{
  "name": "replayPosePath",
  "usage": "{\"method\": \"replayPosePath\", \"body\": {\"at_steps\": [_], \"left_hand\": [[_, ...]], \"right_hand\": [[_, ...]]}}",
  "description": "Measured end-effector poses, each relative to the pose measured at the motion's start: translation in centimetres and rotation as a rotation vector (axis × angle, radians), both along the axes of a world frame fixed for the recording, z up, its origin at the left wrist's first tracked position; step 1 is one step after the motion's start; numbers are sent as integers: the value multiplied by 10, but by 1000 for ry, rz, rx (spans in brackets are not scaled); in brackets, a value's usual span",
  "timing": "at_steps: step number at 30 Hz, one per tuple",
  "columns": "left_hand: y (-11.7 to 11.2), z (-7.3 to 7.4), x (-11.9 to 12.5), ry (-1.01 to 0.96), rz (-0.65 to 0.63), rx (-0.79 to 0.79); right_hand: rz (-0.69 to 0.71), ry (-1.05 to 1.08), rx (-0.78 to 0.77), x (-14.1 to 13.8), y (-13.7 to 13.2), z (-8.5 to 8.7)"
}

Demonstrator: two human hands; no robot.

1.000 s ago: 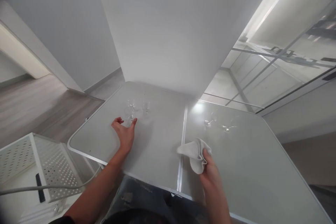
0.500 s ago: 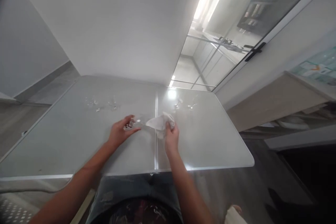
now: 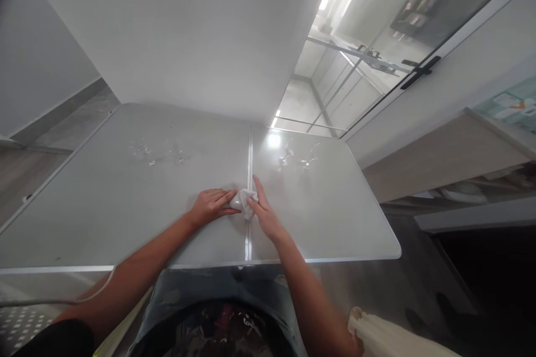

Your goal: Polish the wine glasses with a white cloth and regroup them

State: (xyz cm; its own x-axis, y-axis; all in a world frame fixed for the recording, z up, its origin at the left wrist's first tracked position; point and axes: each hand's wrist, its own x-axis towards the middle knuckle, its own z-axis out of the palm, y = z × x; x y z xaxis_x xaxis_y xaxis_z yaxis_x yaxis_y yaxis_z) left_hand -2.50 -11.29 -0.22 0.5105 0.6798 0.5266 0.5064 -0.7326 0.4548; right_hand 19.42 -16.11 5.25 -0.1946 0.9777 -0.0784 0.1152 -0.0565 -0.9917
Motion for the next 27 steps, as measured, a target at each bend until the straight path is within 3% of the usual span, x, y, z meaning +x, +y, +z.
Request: {"method": "replayPosePath", "body": {"at_steps": [5,10,13,15,19,22,24,27], "left_hand": [[0,15,-3,-83,-31,-218],[8,49,-17,-72,-449,-667],[14,57,-19,7,-578,-746],[15,52,-17,-5,-471,-621],[7,37,-10,-44,-138,-246],[0,31,-7,-9,-74,-133],[-2,31,-6,-3,-43,-117],[0,33,-6,-57,-34,-188]], "right_hand": [[231,-177,153,11,-2,20],[754,-522,547,24,-3,35],[923,-569,601,26,-1,38],[811,-490,505,22,-2,37],[193,-39,23,5,-5,36],[-78,325,-294,-10,-4,40],[-133,363,-304,-15,-4,41],[-62,95,-41,-11,-9,41]]}}
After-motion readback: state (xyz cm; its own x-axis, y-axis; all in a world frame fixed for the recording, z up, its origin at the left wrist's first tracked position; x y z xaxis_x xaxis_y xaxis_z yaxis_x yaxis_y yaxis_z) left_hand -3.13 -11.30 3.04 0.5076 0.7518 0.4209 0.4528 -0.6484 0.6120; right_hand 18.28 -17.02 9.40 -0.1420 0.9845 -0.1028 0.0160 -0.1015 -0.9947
